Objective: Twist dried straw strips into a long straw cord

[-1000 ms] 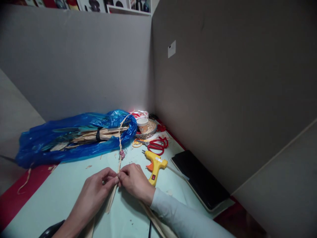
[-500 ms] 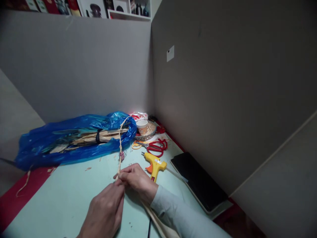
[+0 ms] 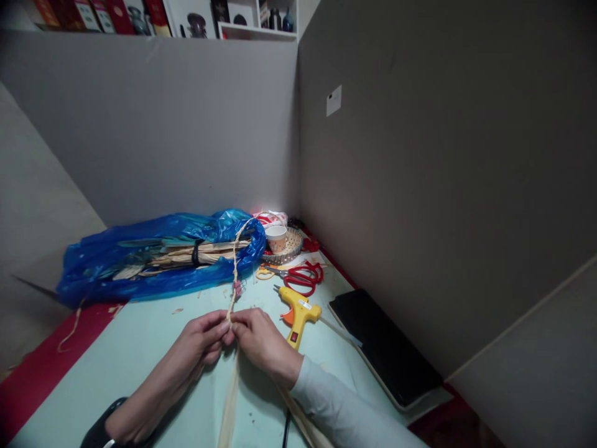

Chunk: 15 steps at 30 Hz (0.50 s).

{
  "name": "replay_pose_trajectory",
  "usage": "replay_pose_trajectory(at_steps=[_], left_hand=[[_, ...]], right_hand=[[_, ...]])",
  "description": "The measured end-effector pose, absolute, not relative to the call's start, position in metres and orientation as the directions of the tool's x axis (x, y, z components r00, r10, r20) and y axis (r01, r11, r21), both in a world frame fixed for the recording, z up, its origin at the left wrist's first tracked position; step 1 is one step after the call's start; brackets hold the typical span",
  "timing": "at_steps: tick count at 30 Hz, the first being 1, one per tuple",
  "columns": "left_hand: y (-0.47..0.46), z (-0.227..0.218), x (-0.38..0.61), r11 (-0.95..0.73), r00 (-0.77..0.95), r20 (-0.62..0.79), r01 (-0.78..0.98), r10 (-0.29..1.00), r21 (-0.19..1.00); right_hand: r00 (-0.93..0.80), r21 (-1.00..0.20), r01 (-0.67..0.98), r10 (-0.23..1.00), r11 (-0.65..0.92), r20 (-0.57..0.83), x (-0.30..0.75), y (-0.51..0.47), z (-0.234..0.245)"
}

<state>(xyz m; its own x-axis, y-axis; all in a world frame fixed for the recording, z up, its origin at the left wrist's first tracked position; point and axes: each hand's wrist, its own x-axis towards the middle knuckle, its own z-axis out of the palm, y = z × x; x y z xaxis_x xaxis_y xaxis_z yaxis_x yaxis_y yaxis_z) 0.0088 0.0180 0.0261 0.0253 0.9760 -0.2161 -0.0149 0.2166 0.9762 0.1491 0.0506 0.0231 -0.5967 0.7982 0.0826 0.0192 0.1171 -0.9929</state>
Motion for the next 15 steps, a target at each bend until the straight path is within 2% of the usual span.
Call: replay_pose_trajectory(at_steps=[2,4,7,11,15], left_hand=[[0.017,0.025,0.010,0.223,0.011,-0.223,-0.003,0.975,0.975],[0.015,0.024,0.011,0.229,-0.013,-0.229,0.026,0.973,0.973],[0.014,0.020,0.012,0.219,-0.063,-0.213,0.108,0.975,0.970],[0.015,0.014,0.009,0.150,-0.113,-0.126,0.247,0.986,0.957],[0.015,0.015,0.008,0.097,-0.127,-0.053,0.368,0.990,0.925]], right_hand=[[-0.603,-0.950,0.154,0.787,0.271,0.126,0.153,0.046,0.029],[-0.593,-0.851,0.336,0.792,0.405,0.143,0.157,0.040,0.033],[-0.568,-0.698,0.533,0.814,0.479,0.124,0.160,0.031,0.034],[-0.562,-0.507,0.667,0.816,0.546,0.139,0.160,0.032,0.028],[-0.557,-0.425,0.700,0.811,0.574,0.177,0.160,0.036,0.031]])
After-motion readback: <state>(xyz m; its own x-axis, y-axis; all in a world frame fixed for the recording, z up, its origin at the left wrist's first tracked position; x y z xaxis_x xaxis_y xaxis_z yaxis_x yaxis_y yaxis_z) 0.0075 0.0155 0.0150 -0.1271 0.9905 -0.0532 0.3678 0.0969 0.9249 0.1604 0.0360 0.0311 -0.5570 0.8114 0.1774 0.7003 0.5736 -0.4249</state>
